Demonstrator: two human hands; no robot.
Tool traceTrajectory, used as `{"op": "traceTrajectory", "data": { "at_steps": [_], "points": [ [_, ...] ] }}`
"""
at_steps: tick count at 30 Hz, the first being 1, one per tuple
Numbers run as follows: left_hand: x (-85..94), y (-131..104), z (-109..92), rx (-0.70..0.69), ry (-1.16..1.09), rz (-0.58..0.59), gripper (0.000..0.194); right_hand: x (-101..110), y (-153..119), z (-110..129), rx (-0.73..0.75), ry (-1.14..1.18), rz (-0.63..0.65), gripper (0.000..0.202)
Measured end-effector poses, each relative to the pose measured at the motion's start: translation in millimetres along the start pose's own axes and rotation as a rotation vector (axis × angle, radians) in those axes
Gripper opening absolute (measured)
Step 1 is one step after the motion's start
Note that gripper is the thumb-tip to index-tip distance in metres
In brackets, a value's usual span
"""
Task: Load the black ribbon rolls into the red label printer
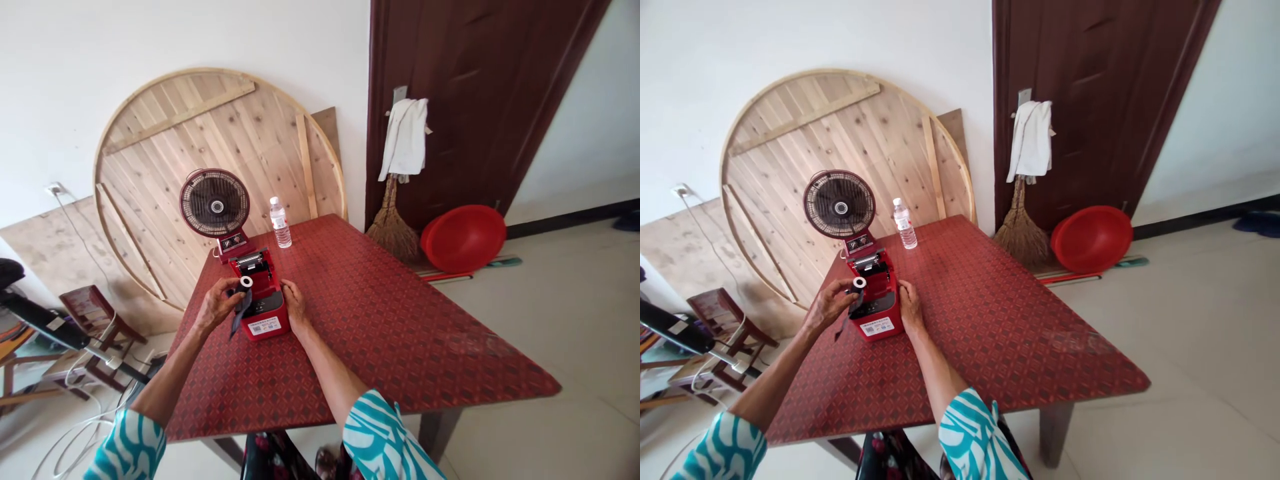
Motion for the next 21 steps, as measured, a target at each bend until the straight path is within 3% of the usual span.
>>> {"op": "traceTrajectory", "data": {
  "at_steps": [4, 11, 18, 21],
  "points": [
    [-14.8, 16, -21, -0.098, 0.163, 0.135, 0.031, -2, 0, 0, -0.006, 0.009, -0.004, 0.034],
    [-38.7, 43, -20, -0.051, 0.415, 0.477, 0.031, -3, -2, 1, 0.007, 0.034, -0.005, 0.033],
    [-67.4, 57, -18, -0.094, 0.465, 0.595, 0.027, -2, -2, -2, 0.007, 0.033, 0.004, 0.032],
    [-71.8, 57, -18, -0.105, 0.415, 0.618, 0.024, -2, -2, -1, 0.012, 0.018, 0.0, 0.032]
  ]
}}
Point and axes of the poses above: each hand's wrist, its own y-axis towards the middle knuckle, its own x-axis out of the back of the hand, z = x × y, the point moved 3 cm from there along y, towards the middle knuckle, and after that the axes turned 12 degrees about -z, right-handed, at the moved point
